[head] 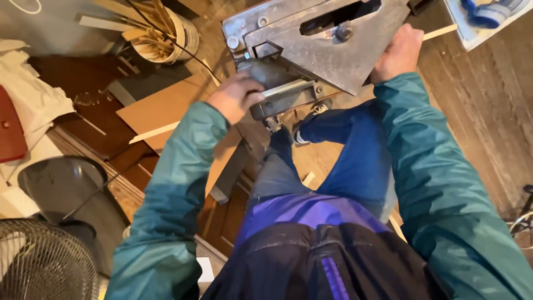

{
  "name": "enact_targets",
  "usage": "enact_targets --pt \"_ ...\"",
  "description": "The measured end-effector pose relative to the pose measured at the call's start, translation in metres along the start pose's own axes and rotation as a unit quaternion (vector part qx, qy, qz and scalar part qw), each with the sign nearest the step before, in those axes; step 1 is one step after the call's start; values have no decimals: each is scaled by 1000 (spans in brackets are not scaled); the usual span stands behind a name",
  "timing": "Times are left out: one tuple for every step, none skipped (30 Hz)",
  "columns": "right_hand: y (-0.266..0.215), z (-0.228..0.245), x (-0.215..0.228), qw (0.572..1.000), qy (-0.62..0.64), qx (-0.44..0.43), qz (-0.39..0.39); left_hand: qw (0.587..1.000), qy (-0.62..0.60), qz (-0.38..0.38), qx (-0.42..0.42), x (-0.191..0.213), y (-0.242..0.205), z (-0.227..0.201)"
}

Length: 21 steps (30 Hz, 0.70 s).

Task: Measuring and cutting thin wooden strips for art framing using a manual mitre cutter.

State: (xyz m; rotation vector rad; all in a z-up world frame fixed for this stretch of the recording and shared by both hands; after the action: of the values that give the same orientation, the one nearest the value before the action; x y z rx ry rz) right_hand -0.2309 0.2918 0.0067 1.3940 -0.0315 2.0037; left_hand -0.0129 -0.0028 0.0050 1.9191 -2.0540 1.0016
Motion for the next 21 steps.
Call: enact_targets --pt "1 0 3 999 37 -9 -15 1000 -18 -1 -15 10 -5 -3" --pt "1 -4 3 999 37 -6 -14 1000 -19 -4 -14 19 -16 -7" --pt "1 -8 2 1000 11 -11 8 1000 -26 -16 2 31 -27 -9" --pt "4 -9 -3 999 -9 -11 33 999 -32 -33 24 44 -44 -10" --pt "-33 -48 -29 999 -4 -3 36 998 -34 -41 30 40 -59 -8" --pt "-65 -97 -52 994 52 -91 -29 974 -184 -8 136 37 -70 5" --pt "-91 -142 -80 974 108 -178 -92 915 -330 25 232 30 -84 17" --pt "-84 -140 -77 975 116 -168 -87 913 -333 13 236 13 -97 35" --pt "-83 -145 -81 859 414 -244 -179 847 -467 33 251 -10 -109 54" --pt "-79 -145 -88 643 660 -300 -247 763 -591 52 255 -33 -120 72" --pt "-64 -128 -84 642 666 -295 -236 762 -595 40 254 -35 -127 59" --pt "-51 -112 -74 683 644 -270 -216 708 -659 34 251 -39 -132 46" --pt "-38 -97 -64 720 619 -244 -196 649 -719 27 246 -45 -136 32" --pt "-30 -77 -56 721 621 -244 -188 645 -723 22 246 -55 -140 33" --pt "-24 -61 -50 682 642 -280 -209 621 -748 12 233 -66 -143 32" --pt "-14 -46 -44 642 662 -310 -231 600 -771 0 215 -75 -142 32" --pt "-15 -47 -44 643 666 -305 -225 599 -773 -7 210 -77 -142 26" --pt "-15 -46 -36 824 488 -253 -137 603 -770 -7 207 -80 -144 18" --pt "-15 -43 -30 944 274 -180 -43 607 -768 -7 204 -84 -145 10" --pt "-23 -51 -37 944 277 -175 -38 605 -770 -13 202 -87 -149 2" --pt "-31 -61 -41 948 255 -183 -50 620 -757 -23 205 -90 -152 -7"
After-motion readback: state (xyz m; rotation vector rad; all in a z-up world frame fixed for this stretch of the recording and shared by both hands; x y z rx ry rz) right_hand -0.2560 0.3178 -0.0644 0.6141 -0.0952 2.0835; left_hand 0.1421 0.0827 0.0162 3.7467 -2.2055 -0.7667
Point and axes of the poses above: each hand's wrist, its own y-axis towards the middle knuckle, its own x-axis out of the back of the hand, z = x × y, the point moved 5 cm from there along y, towards the middle knuckle, and after that the axes turned 14 degrees about x, right-handed, at the moved point
